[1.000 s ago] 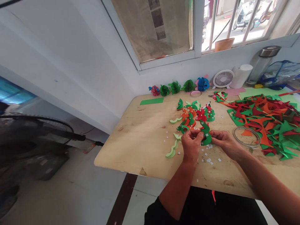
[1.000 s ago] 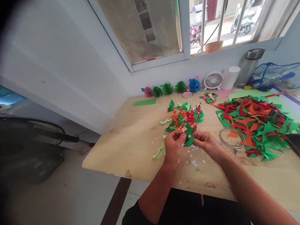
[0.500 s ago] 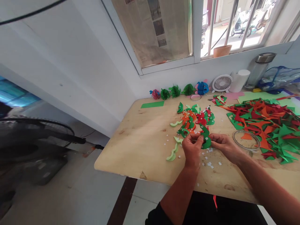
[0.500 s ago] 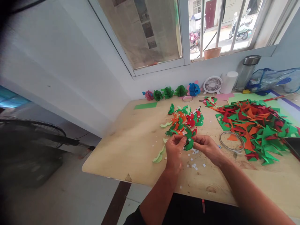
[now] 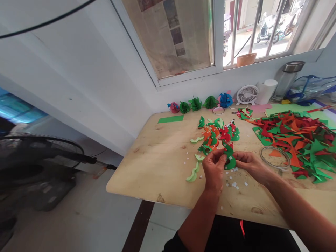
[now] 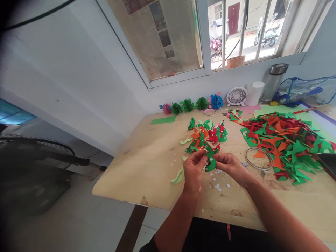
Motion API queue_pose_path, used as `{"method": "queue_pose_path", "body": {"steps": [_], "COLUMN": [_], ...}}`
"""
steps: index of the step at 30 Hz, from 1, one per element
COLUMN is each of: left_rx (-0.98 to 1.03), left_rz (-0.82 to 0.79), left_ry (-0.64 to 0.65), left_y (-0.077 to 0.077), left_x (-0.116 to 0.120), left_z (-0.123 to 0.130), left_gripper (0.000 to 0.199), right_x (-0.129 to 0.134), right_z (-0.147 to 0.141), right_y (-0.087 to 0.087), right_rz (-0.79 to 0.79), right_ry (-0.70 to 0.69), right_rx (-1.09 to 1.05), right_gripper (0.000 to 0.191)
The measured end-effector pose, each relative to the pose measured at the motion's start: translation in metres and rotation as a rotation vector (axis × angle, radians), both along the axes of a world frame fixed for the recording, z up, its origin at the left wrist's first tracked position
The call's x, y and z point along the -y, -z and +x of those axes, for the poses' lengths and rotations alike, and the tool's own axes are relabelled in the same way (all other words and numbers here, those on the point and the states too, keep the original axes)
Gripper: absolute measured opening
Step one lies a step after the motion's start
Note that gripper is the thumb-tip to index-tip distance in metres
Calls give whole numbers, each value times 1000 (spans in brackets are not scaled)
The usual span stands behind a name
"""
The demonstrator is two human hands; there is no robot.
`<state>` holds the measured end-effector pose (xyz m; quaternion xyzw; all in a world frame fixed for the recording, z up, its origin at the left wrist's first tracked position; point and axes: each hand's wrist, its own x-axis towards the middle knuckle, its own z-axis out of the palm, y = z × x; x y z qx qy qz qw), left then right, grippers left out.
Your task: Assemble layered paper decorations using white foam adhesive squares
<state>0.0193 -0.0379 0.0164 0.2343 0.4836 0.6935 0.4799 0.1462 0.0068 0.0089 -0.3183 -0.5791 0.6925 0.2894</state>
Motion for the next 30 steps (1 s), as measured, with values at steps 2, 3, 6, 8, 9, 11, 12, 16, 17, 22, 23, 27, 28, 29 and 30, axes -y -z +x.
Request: {"method": "queue_pose_path", "body": {"steps": [2,3,6,8,9,11,12,16,17,22,23,27,28,29,30], "left_rx": [-1,-1,0,-3,-5,-7,-7,-20,-26,-113,-148,-312,-349,-380,-406], "left_rz": [4,3,-13,-22,-24,-29,-33,-49,-47,-11,-6,-3,-4,-5,-6], "left_ry": [3,5,18,20,16,3,-7,-32,-32,-30,-25,1,7,14,22], "left_y": [1,1,3,3,3,1,0,-3,-4,2,4,7,7,7,7], "left_x": [1,1,1,1,1,1,2,3,2,2,2,6,8,9,11], "left_z": [-2,-2,-5,-6,-6,-6,-6,-5,-5,-8,-9,-12,-12,-11,-10], "left_gripper": [19,20,20,20,19,18,18,17,17,18,17,17,17,17,16], "right_x": [0,0,0,1,1,1,1,2,2,1,1,-3,-3,-3,-3], "right_z": [0,0,-1,-2,-2,-3,-3,-5,-5,-2,0,7,7,7,6], "right_y": [0,0,0,0,1,1,2,3,3,3,3,6,6,6,5], "right_rz": [-11,-15,-23,-24,-23,-19,-17,12,21,39,37,58,68,67,55], "right_ry": [0,0,-5,-15,-19,-30,-36,-53,-58,-82,-67,101,151,199,224], "right_rx": [6,8,5,-2,-5,-9,-8,9,13,-9,-15,9,20,32,38], "right_gripper": [36,35,34,34,34,35,36,37,36,37,38,35,35,35,37]}}
